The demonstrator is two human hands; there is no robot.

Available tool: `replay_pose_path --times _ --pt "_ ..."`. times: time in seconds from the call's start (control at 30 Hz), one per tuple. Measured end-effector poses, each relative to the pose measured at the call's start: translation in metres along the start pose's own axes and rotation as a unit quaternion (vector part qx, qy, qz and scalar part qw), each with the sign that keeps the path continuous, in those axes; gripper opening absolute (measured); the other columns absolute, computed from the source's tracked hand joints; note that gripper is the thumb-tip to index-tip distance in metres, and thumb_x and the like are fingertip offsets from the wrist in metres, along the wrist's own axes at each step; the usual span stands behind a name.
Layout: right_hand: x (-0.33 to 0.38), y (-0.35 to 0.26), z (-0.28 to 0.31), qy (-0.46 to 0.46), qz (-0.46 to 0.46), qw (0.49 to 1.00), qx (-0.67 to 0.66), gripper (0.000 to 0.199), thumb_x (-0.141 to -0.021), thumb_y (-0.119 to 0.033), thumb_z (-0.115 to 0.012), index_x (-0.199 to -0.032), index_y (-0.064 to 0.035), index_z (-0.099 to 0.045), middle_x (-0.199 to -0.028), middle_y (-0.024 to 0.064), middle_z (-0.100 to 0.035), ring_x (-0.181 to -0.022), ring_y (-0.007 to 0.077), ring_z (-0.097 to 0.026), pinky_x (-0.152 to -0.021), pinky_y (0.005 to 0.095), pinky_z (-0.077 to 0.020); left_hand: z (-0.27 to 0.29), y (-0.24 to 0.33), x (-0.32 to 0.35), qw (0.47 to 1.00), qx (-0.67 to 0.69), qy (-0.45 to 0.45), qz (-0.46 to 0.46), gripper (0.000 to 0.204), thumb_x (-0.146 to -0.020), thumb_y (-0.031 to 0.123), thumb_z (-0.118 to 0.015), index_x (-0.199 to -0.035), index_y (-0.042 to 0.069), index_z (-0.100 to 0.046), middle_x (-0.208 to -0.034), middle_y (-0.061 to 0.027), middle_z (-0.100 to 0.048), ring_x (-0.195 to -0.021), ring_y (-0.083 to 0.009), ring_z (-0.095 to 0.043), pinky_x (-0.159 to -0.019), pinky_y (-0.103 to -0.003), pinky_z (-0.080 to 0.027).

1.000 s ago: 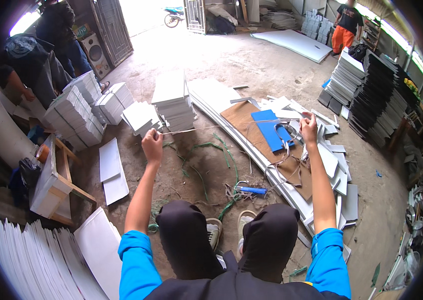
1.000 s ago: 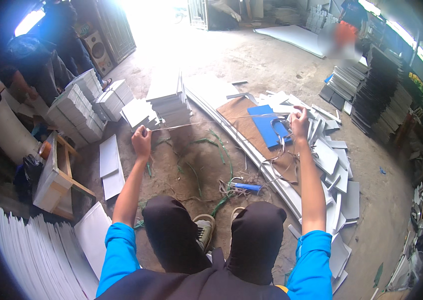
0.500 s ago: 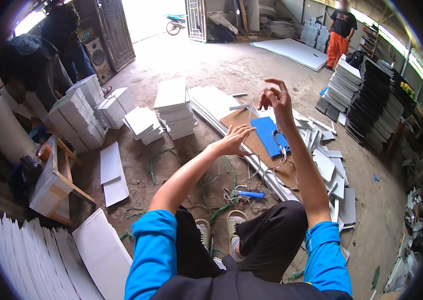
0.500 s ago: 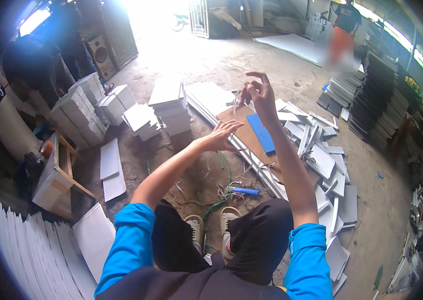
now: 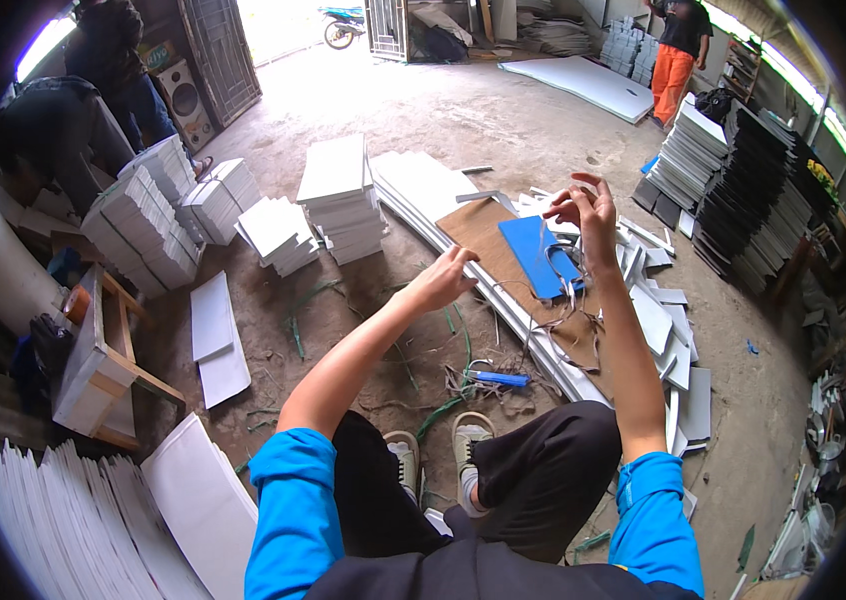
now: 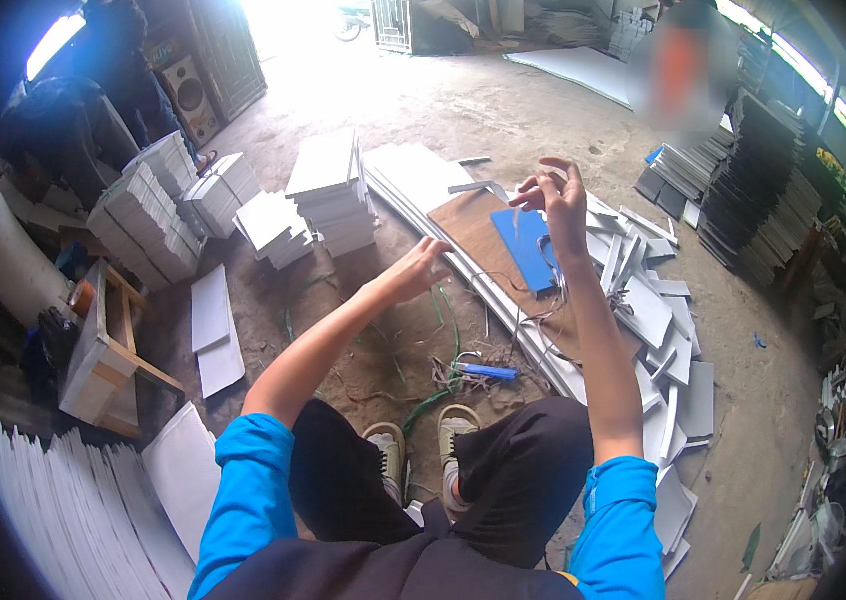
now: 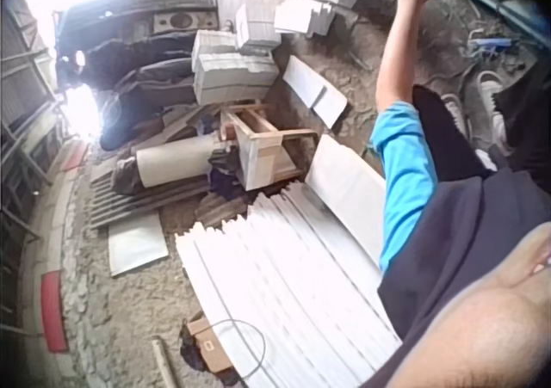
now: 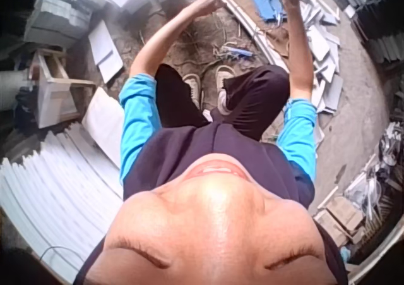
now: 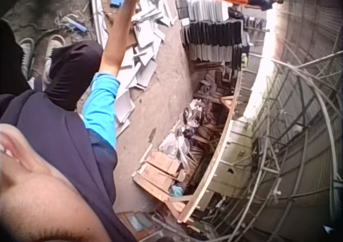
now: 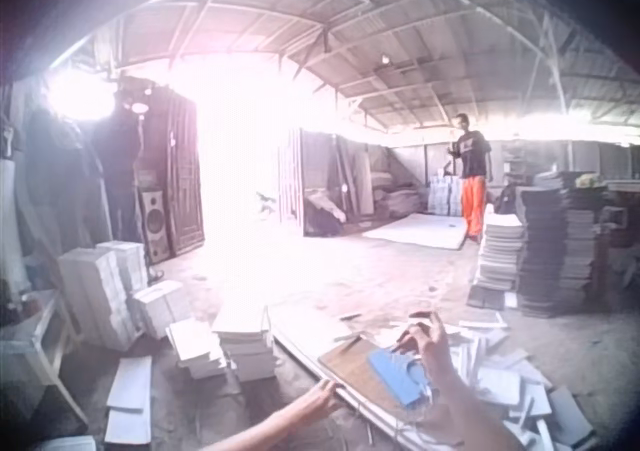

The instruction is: The person sits on the floor and stacks white rectangular panels into a neat pile. They then wrap a green string around the stack multiple times, tie a knot to secure it, and use a blue tool to cut the excess string. Finally, they place the completed bundle on the floor.

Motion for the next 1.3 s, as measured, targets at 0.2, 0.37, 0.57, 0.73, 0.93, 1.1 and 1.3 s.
replay_pose_path --times 0.2,0.37,0.57,0.73,0.93,1.1,1.3 --pt "0.013 -0.038 -0.011 -0.018 0.047 0.999 -0.003 0.02 -0.087 -0.012 -0.044 -0.104 -0.0015 -0.044 -0.072 0.0094 -0.057 -0.06 0.0167 -0.06 -0.053 0.0224 -0.0455 -0.027 0.036 -0.024 0.997 -0.027 0.012 -0.066 0.036 -0.082 0.023 -0.054 -0.11 0.002 -0.044 -0.1 -0.0213 -0.05 -0.094 -0.0293 -0.053 -0.081 -0.037 -0.042" --pt "0.009 -0.038 0.008 0.033 0.068 0.997 -0.006 0.017 -0.087 -0.009 -0.042 -0.102 -0.0016 -0.045 -0.07 0.0088 -0.058 -0.062 0.0165 -0.061 -0.055 0.024 -0.0467 -0.04 0.004 -0.023 0.998 0.056 -0.04 0.012 0.019 -0.086 0.019 -0.046 -0.09 0.001 -0.052 -0.065 -0.0167 -0.057 -0.068 -0.0289 -0.06 -0.062 -0.039 -0.045" --pt "0.032 0.055 0.034 -0.067 -0.101 0.713 0.69 0.045 -0.078 -0.014 -0.054 -0.118 -0.0052 -0.037 -0.103 0.0195 -0.049 -0.104 0.029 -0.045 -0.084 0.0442 -0.0395 0.038 0.017 -0.006 0.994 0.021 0.048 0.092 0.019 -0.085 0.019 -0.048 -0.089 0.004 -0.059 -0.08 -0.0158 -0.061 -0.073 -0.0284 -0.06 -0.066 -0.037 -0.046" --pt "0.068 0.047 -0.096 -0.353 0.2 0.785 0.469 0.066 -0.072 0.0 -0.05 -0.131 -0.016 -0.025 -0.136 0.0118 -0.024 -0.127 0.0277 -0.022 -0.104 0.0473 -0.0093 0.073 0.048 0.032 0.998 -0.035 -0.008 0.048 0.015 -0.081 0.014 -0.053 -0.091 0.004 -0.06 -0.087 -0.0146 -0.061 -0.081 -0.0299 -0.059 -0.072 -0.037 -0.046" --pt "0.087 0.096 -0.123 -0.459 -0.118 0.834 0.283 0.02 -0.081 -0.006 -0.048 -0.1 -0.0085 -0.055 -0.066 0.0025 -0.058 -0.063 0.0135 -0.053 -0.068 0.0303 -0.0437 0.104 0.003 0.084 0.985 -0.028 0.037 0.167 0.02 -0.083 0.021 -0.053 -0.088 0.004 -0.062 -0.077 -0.0096 -0.062 -0.069 -0.0212 -0.058 -0.064 -0.032 -0.046" --pt "0.038 0.094 -0.068 -0.226 -0.034 0.94 0.254 0.015 -0.085 -0.007 -0.041 -0.083 -0.0039 -0.056 -0.057 0.0025 -0.047 -0.051 0.0087 -0.042 -0.047 0.0246 -0.0352 0.148 -0.075 0.133 0.887 0.197 0.272 0.317 0.032 -0.081 0.031 -0.056 -0.089 0.002 -0.064 -0.073 -0.0013 -0.063 -0.064 -0.0091 -0.054 -0.059 -0.024 -0.044" --pt "0.019 0.106 0.013 -0.048 -0.045 0.936 0.346 0.025 -0.09 -0.021 -0.039 -0.073 -0.0063 -0.051 -0.048 -0.0034 -0.036 -0.041 0.0044 -0.034 -0.037 0.0204 -0.0256 0.184 -0.091 0.165 0.79 0.164 0.469 0.358 0.014 -0.075 0.019 -0.061 -0.067 0.008 -0.058 -0.05 0.009 -0.036 -0.046 -0.0013 -0.029 -0.042 -0.02 -0.023"
Point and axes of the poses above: each hand's wrist, its own x-axis away from the middle knuckle, its own z-axis out of the back of the hand, y = z × x, the point moved 6 cm from there along -x, towards the middle knuckle
